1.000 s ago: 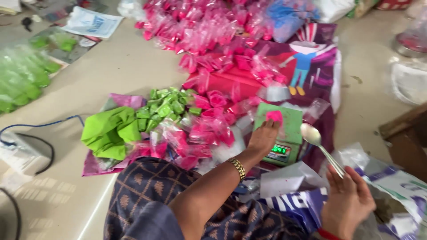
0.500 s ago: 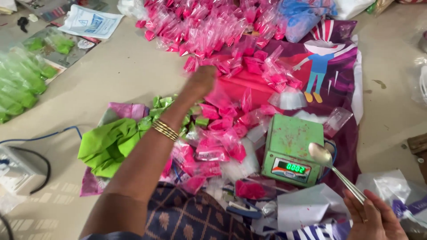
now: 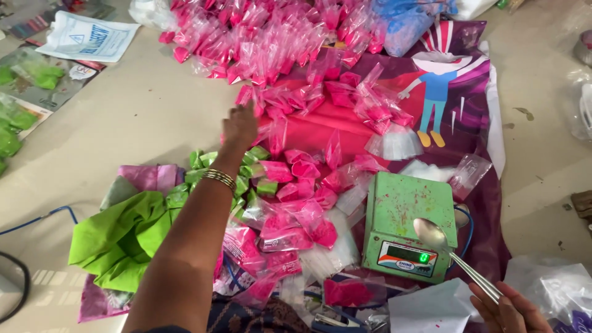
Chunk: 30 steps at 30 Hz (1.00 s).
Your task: The person weighs small pink packets on a digital scale and organizes them.
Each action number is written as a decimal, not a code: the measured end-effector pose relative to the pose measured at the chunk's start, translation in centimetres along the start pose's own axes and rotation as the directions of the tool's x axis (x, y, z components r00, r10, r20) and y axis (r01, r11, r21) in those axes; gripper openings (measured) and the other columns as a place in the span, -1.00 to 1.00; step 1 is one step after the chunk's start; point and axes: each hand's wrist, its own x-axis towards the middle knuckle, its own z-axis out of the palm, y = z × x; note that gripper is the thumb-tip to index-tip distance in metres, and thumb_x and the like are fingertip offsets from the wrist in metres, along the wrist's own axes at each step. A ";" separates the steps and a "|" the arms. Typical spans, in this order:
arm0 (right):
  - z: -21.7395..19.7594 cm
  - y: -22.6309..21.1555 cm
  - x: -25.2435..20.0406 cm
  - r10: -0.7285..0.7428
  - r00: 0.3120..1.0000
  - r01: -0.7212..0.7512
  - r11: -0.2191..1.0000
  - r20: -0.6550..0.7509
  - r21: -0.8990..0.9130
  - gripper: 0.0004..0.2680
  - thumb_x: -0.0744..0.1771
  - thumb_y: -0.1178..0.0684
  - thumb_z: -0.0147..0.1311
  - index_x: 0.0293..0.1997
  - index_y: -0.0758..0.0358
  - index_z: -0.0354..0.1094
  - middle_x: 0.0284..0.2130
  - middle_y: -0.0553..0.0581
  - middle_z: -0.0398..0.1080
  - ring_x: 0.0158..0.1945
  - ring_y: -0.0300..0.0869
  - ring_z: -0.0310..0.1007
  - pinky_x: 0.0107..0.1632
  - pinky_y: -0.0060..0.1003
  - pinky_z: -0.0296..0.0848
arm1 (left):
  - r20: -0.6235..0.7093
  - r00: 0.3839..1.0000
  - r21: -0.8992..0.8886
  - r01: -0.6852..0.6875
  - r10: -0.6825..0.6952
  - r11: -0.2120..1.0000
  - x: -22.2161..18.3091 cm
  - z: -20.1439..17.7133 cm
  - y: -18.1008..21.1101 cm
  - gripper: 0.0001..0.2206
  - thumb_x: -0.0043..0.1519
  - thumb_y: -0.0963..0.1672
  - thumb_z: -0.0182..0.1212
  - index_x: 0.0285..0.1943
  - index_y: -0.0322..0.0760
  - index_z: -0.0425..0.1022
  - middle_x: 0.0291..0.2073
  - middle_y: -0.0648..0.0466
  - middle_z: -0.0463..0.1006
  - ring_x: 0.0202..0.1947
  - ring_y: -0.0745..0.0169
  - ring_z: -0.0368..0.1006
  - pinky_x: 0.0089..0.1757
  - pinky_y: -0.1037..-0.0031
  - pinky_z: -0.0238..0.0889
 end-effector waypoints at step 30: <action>-10.3 16.4 4.4 0.191 0.970 -0.232 0.911 0.147 0.342 -0.70 0.43 0.24 -0.27 0.34 0.52 0.09 0.12 0.69 0.31 0.15 0.43 0.41 0.09 0.32 0.49 | 0.059 0.980 0.247 -0.198 0.189 0.949 9.6 9.0 7.8 -0.70 0.32 -0.11 0.02 0.17 -0.25 0.52 0.21 -0.09 0.47 0.29 -0.11 0.30 0.19 -0.39 -0.02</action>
